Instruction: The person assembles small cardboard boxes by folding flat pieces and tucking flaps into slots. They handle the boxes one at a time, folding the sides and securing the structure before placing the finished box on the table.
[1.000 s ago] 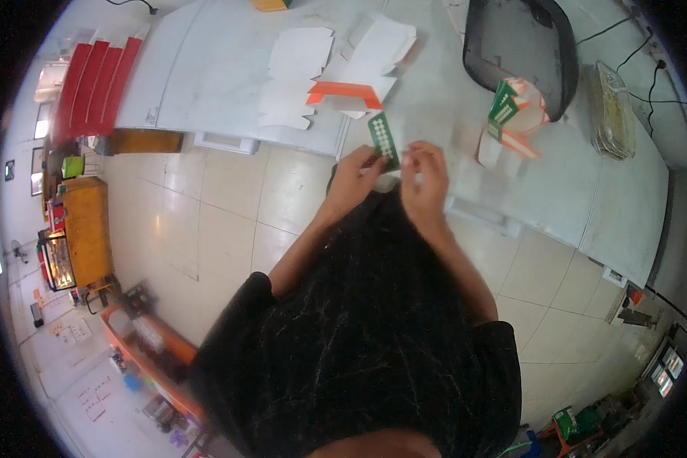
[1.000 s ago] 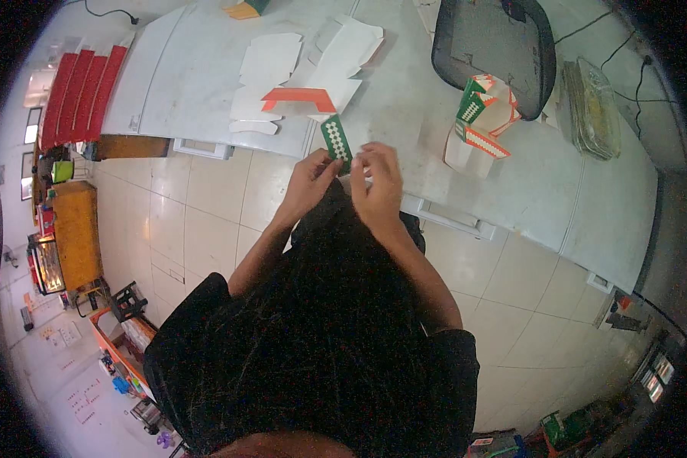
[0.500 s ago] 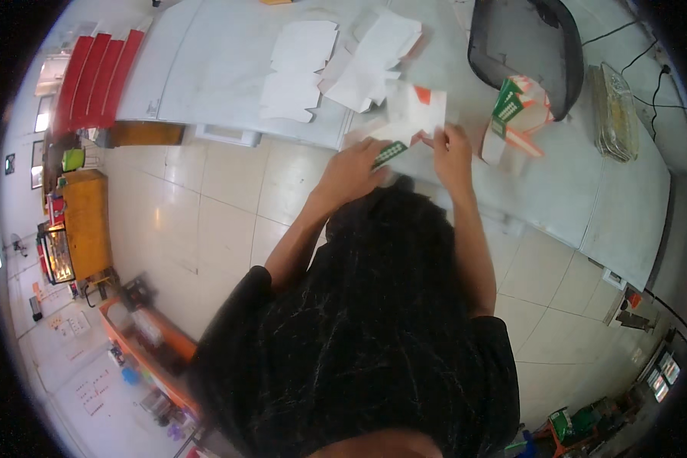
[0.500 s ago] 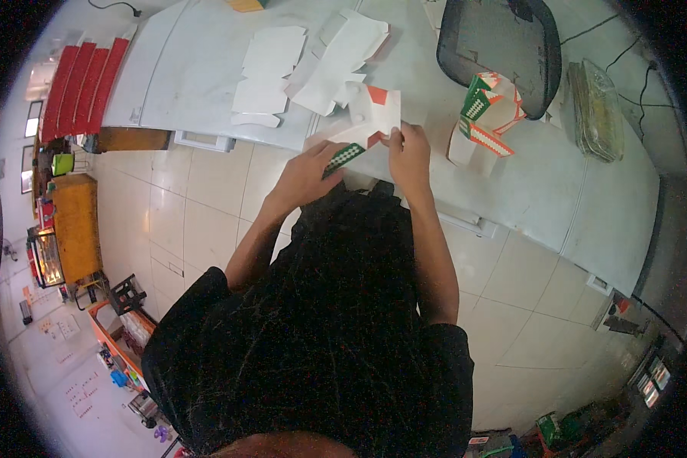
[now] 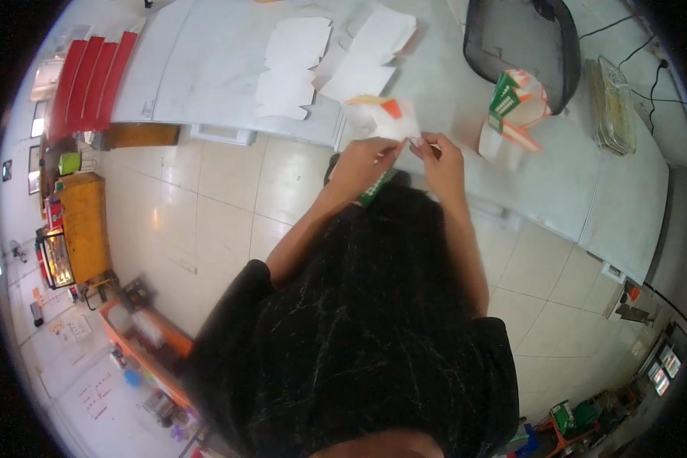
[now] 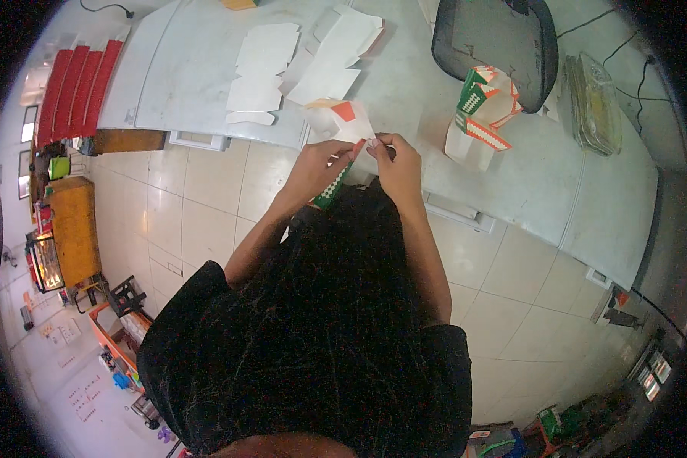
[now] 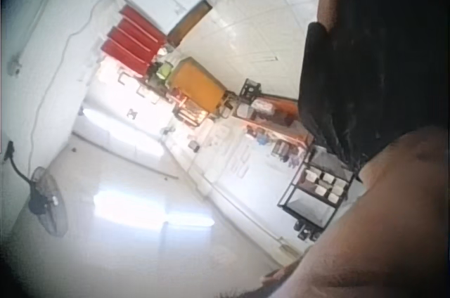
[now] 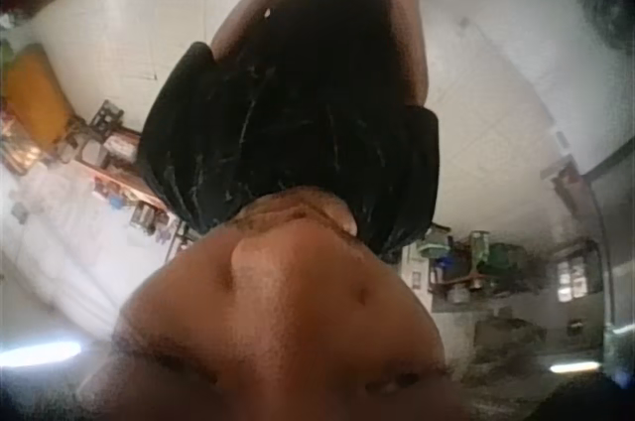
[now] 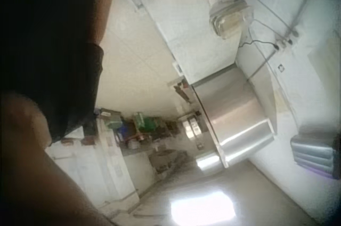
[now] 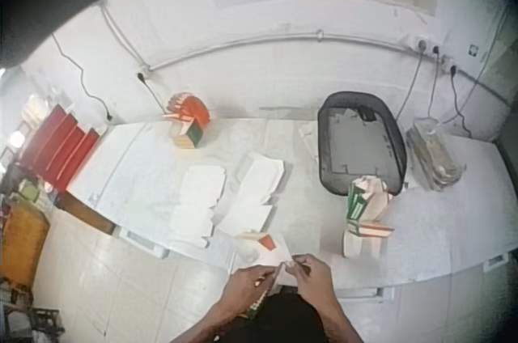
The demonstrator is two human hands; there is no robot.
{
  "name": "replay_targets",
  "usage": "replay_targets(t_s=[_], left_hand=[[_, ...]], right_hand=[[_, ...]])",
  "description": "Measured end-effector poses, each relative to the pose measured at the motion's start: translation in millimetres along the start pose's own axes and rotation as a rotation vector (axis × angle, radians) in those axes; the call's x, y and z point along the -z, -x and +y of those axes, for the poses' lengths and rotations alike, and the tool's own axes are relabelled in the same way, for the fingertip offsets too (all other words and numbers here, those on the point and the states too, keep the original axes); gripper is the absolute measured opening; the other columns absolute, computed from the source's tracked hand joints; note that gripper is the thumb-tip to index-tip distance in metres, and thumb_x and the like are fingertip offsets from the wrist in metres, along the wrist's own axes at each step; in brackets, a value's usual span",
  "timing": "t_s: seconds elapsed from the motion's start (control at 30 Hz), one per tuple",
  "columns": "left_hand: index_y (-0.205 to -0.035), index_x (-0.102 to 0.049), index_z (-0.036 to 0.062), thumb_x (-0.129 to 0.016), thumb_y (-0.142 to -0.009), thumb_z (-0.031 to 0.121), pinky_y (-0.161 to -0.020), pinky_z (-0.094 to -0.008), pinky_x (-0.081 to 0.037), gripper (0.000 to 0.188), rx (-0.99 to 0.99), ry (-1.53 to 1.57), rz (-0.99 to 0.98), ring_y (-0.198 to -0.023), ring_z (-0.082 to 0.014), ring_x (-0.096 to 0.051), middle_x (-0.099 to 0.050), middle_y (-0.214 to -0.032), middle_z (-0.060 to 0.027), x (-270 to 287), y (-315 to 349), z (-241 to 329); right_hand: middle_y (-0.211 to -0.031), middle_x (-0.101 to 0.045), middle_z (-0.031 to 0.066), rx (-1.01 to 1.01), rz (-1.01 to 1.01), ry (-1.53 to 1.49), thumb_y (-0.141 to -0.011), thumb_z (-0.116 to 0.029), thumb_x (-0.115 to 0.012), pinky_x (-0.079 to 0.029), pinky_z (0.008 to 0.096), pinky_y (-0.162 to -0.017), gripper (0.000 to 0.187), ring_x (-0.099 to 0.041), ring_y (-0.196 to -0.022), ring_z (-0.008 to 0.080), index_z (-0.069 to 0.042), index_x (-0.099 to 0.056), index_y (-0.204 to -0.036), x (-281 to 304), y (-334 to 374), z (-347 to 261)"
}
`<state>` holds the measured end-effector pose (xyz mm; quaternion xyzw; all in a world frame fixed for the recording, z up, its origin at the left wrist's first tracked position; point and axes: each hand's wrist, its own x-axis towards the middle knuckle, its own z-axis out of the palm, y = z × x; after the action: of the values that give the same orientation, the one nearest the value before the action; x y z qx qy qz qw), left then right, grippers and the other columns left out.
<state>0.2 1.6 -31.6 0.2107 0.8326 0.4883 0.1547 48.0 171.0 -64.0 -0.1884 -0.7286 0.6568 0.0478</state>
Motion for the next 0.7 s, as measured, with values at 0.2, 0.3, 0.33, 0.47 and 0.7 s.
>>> replay_targets(t_s=[0.2, 0.3, 0.33, 0.47, 0.7], left_hand=[[-0.111, -0.068, -0.0008, -0.063, -0.093, 0.014, -0.075, -0.0279, -0.053, 0.024, 0.151, 0.093, -0.068, -0.082, -0.0119, -0.066, -0.073, -0.093, -0.0099, -2.2, 7.5, -19.4], [-0.112, -0.068, -0.0008, -0.063, -0.093, 0.014, -0.075, -0.0262, -0.051, 0.024, 0.196, 0.117, -0.056, -0.082, -0.0109, -0.065, -0.073, -0.093, -0.0092, -6.5, 9.1, -25.4], [-0.112, -0.068, -0.0006, -0.063, -0.093, 0.014, -0.075, -0.0259, -0.051, 0.024, 0.195, 0.134, -0.049, -0.082, -0.0107, -0.065, -0.073, -0.093, -0.0088, -6.8, 9.6, -25.1], [-0.11, -0.069, -0.0001, -0.064, -0.091, 0.015, -0.073, -0.0268, -0.052, 0.024, 0.181, 0.229, 0.003, -0.081, -0.0138, -0.067, -0.073, -0.091, -0.0122, -12.5, 10.8, -29.4], [-0.11, -0.068, -0.0021, -0.064, -0.091, 0.015, -0.075, -0.026, -0.052, 0.026, 0.217, 0.258, 0.0, -0.082, -0.0136, -0.068, -0.073, -0.092, -0.0129, -13.4, 8.1, -29.8]], right_hand=[[-0.106, -0.065, 0.018, 0.125, -0.001, -0.028, -0.09, -0.007, -0.064, -0.056, 0.0312, -0.071, 0.015, -0.072, -0.081, 0.0242, 0.007, -0.06, -0.09, -4.1, 3.9, 7.7], [-0.106, -0.063, 0.0177, 0.196, 0.047, 0.089, -0.088, -0.006, -0.065, -0.056, 0.0322, -0.07, 0.013, -0.07, -0.079, 0.0253, 0.006, -0.061, -0.09, -7.6, 6.4, 8.7], [-0.105, -0.063, 0.0176, 0.222, 0.07, 0.132, -0.088, -0.006, -0.065, -0.056, 0.0326, -0.069, 0.012, -0.069, -0.079, 0.0255, 0.006, -0.062, -0.09, -8.6, 7.4, 8.1], [-0.106, -0.062, 0.0154, 0.27, 0.054, 0.156, -0.088, -0.002, -0.063, -0.056, 0.032, -0.07, 0.009, -0.067, -0.084, 0.0251, 0.006, -0.062, -0.092, -12.4, 11.4, -0.3], [-0.104, -0.06, 0.0155, 0.359, 0.025, 0.253, -0.089, -0.002, -0.06, -0.056, 0.0355, -0.069, 0.006, -0.065, -0.086, 0.0288, 0.004, -0.063, -0.091, -13.7, 11.8, -10.8]])
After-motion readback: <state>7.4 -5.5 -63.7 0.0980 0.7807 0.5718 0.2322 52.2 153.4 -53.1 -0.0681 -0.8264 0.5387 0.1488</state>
